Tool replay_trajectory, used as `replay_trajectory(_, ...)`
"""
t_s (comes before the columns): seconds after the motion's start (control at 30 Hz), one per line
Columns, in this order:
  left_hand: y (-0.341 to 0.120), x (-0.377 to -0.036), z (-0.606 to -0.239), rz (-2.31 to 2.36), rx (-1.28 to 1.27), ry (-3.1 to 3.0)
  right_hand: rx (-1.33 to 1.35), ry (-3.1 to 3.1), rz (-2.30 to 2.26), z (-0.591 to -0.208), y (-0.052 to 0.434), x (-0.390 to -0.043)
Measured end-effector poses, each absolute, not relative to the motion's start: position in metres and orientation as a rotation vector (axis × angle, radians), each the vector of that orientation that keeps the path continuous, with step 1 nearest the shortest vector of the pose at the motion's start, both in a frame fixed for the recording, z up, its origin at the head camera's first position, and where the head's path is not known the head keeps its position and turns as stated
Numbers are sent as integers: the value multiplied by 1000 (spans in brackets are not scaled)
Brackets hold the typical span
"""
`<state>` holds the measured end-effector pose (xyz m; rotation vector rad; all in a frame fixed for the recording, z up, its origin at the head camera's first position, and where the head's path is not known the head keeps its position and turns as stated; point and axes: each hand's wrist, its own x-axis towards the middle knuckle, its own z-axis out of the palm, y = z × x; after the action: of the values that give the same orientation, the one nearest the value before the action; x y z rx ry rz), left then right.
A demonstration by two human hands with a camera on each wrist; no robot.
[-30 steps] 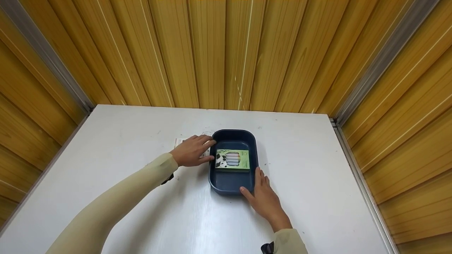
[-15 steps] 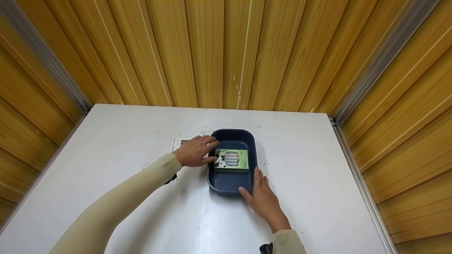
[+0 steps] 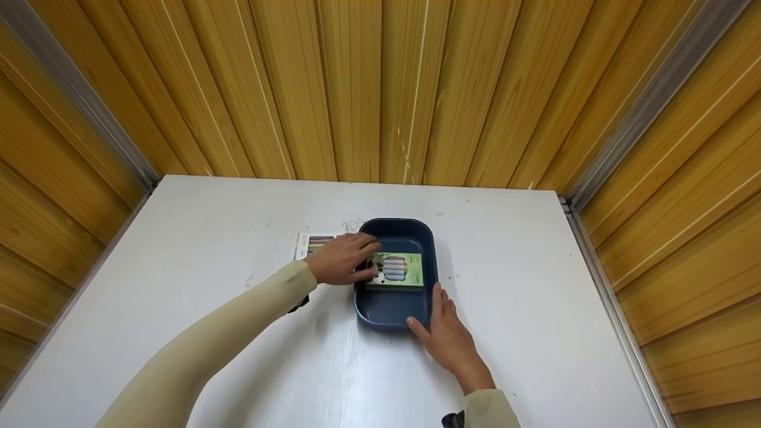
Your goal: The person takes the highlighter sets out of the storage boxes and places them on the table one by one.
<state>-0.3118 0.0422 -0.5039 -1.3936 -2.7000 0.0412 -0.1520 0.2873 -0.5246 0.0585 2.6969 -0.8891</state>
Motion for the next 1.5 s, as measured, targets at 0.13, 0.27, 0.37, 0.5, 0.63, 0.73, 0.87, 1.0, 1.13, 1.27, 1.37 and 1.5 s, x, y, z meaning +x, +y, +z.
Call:
replay_trajectory(0.13,45,-312,-505,40,-1420,-2708,59,2698,-878,-525,287,-152)
replay_trajectory(0.27,45,-312,-504,66,-1429,-2716,56,2700,-872,-525,285,-154)
replay_trajectory(0.37,47,-312,-502,75,-1432,-2721,58,2702,-881,-525,284,-155)
replay_trajectory(0.5,51,-310,-502,81,-1452,-2741,49,2699,-881,-525,285,-155)
replay_trajectory(0.63,57,-308,-503,87,-1468,-2748,41,2706,-861,-523,287,-154)
replay_trajectory(0.73,60,-308,-503,94,-1465,-2747,39,2710,-860,-523,288,-154)
replay_trajectory(0.87,62,-307,-505,91,-1475,-2740,42,2710,-870,-525,289,-154)
replay_trajectory(1.0,63,-306,-508,91,-1474,-2747,47,2701,-874,-527,288,-153)
replay_trajectory(1.13,65,-304,-509,95,-1478,-2742,53,2705,-876,-527,288,-152)
replay_trajectory(1.27,67,-305,-510,95,-1482,-2745,56,2706,-865,-526,288,-151)
replay_trajectory(1.37,68,-306,-511,97,-1482,-2744,53,2704,-857,-525,288,-151)
replay_trajectory(1.5,70,-307,-514,84,-1475,-2740,46,2712,-877,-527,288,-150)
